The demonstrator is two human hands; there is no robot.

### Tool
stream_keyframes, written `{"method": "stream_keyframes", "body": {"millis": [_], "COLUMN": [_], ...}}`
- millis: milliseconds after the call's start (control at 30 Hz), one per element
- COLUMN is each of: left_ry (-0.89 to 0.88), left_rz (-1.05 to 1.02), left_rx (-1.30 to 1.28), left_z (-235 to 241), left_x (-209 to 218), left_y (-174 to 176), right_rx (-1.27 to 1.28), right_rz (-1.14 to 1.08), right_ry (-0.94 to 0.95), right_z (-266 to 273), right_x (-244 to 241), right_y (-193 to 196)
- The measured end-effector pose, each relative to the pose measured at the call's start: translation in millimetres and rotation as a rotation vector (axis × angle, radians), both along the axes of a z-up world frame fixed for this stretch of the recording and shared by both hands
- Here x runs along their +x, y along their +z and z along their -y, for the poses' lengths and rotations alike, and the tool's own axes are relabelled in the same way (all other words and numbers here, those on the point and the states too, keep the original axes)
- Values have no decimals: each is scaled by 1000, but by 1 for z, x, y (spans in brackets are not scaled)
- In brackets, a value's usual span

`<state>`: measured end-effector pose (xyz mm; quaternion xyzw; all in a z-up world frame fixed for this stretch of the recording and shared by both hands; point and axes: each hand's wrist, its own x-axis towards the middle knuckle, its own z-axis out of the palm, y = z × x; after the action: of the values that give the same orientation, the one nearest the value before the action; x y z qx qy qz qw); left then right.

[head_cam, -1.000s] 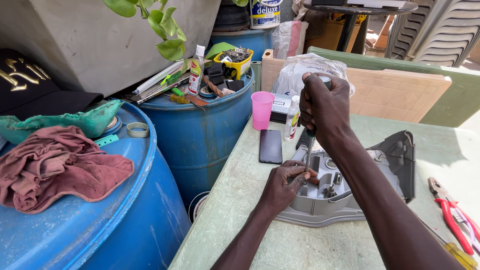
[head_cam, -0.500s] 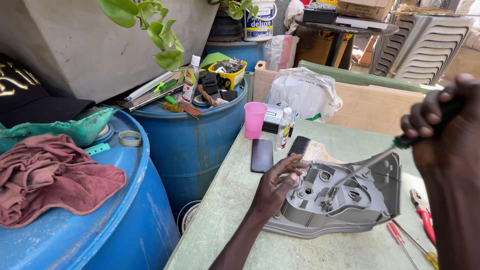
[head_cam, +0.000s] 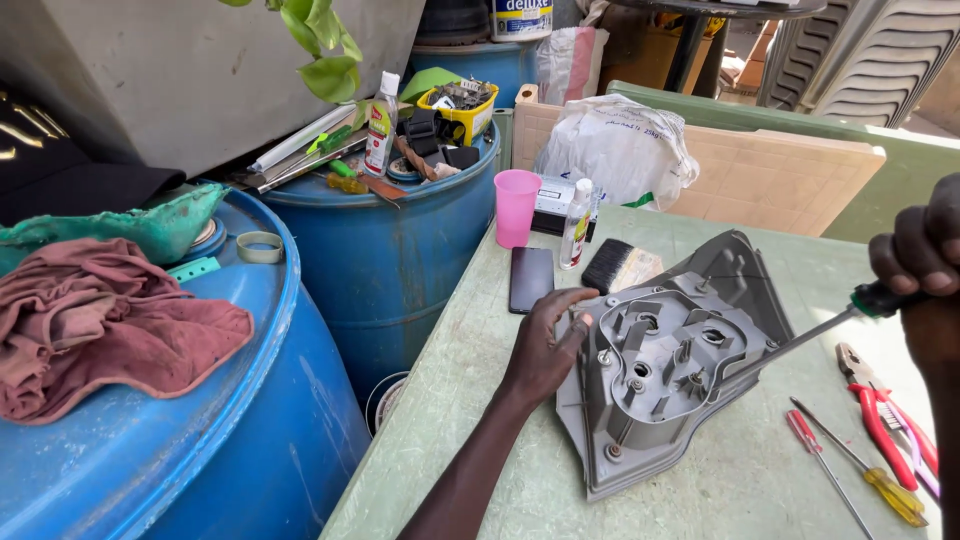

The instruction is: Disassembling a car tail light assembly using a screwdriver

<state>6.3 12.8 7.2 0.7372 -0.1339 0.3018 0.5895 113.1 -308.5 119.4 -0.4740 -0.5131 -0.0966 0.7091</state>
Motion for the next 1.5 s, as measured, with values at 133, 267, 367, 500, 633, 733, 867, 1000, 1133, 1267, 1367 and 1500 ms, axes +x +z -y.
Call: {"method": "stream_keyframes", "body": {"millis": [133, 267, 367, 500, 633, 733, 867, 1000, 1133, 1267, 1367, 1500], "left_ry": [-102, -99, -66, 49, -173, -481, -403, -319, -335, -313, -291, -288], "left_rz": [-41, 42, 120, 269, 462, 361, 420, 410, 410, 388, 393, 415], "left_rx": [74, 129, 223, 299, 276, 365, 501, 597, 543, 558, 586, 580], "left_z": [11, 20, 21, 36, 56, 71, 81, 88, 89, 91, 91, 92], "left_x": [-9, -6, -4, -16, -37, -50, -32, -41, -46, -48, -47, -44], "left_y": [3, -3, -3, 5, 21, 14, -15, -19, -12, -12, -12, -17], "right_rx": [20, 21, 10, 39, 53, 50, 104, 61, 77, 94, 105, 107], "right_rz": [-52, -118, -450, -445, -533, -506, -555, -534, -465, -457, -422, -434], "right_ry": [123, 154, -248, -367, -345, -364, -352, -349, -365, -360, -380, -417], "right_z": [-20, -72, -106, -107, -98, -89, -87, -90, -95, -95, -95, -97], "right_x": [-39, -114, -165, -189, -192, -187, -172, -172, -168, -171, -168, -171], "right_y": [8, 36, 58, 54, 53, 51, 45, 32, 23, 20, 18, 18]}}
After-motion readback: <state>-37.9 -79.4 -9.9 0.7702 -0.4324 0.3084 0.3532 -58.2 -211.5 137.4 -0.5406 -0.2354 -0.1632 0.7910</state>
